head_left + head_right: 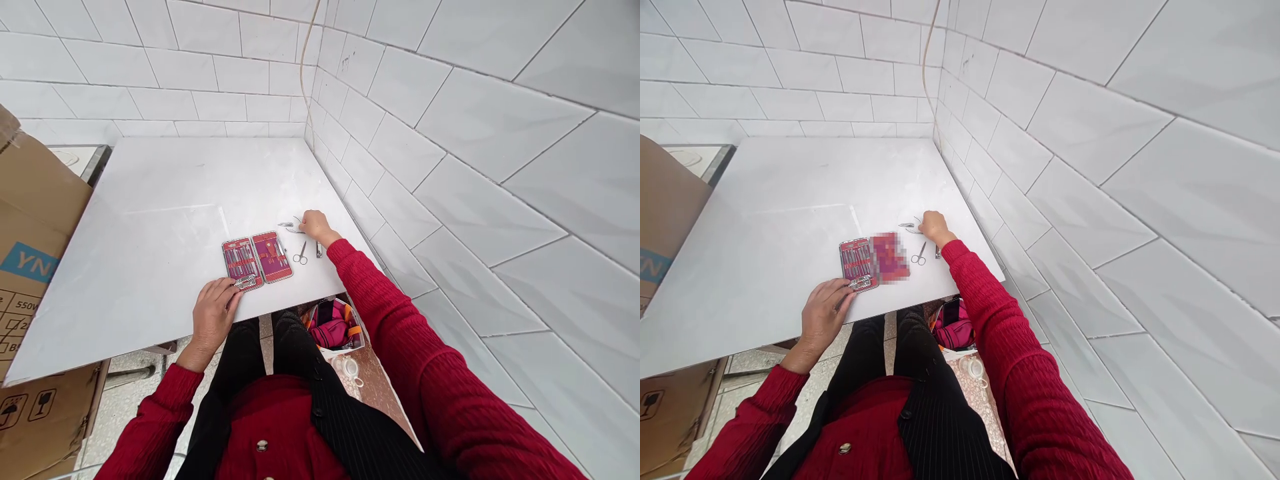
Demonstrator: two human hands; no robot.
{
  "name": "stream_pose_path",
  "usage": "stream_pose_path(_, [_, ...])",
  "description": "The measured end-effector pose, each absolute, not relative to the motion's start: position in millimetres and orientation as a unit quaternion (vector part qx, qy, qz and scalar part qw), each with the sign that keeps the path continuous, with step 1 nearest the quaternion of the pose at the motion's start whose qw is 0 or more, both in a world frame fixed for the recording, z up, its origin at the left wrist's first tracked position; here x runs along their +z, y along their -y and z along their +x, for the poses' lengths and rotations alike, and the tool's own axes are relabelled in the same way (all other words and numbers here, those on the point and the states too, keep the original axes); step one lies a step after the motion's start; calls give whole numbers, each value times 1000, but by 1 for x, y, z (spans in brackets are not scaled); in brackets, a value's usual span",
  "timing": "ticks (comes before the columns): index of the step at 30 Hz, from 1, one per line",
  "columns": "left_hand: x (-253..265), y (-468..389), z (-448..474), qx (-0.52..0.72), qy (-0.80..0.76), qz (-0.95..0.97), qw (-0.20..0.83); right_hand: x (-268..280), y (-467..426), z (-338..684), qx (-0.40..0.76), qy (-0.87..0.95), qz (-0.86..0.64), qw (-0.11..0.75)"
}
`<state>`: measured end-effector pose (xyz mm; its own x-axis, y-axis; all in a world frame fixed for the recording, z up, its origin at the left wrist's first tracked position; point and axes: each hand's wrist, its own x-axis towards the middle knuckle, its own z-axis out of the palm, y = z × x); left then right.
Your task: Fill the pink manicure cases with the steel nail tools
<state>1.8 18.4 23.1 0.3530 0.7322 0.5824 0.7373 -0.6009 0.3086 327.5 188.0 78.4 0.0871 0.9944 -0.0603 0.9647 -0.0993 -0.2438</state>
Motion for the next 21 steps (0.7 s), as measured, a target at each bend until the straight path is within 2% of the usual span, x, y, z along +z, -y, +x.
stream_pose_path(5, [44,-44,18,-353,442,-824,14,82,-170,328,187,617,-730,227])
stream_pose_path(11, [63,-96,60,-316,467,-823,-69,77,-154,312,338,569,-660,356])
stream_pose_path(16, [74,-112,82,-330,497,-785,-165,74,-146,292,393,551,-626,386])
stream_pose_path(21, [70,-121,90,-285,509,-805,-107,81,-150,278,386,562,-632,369])
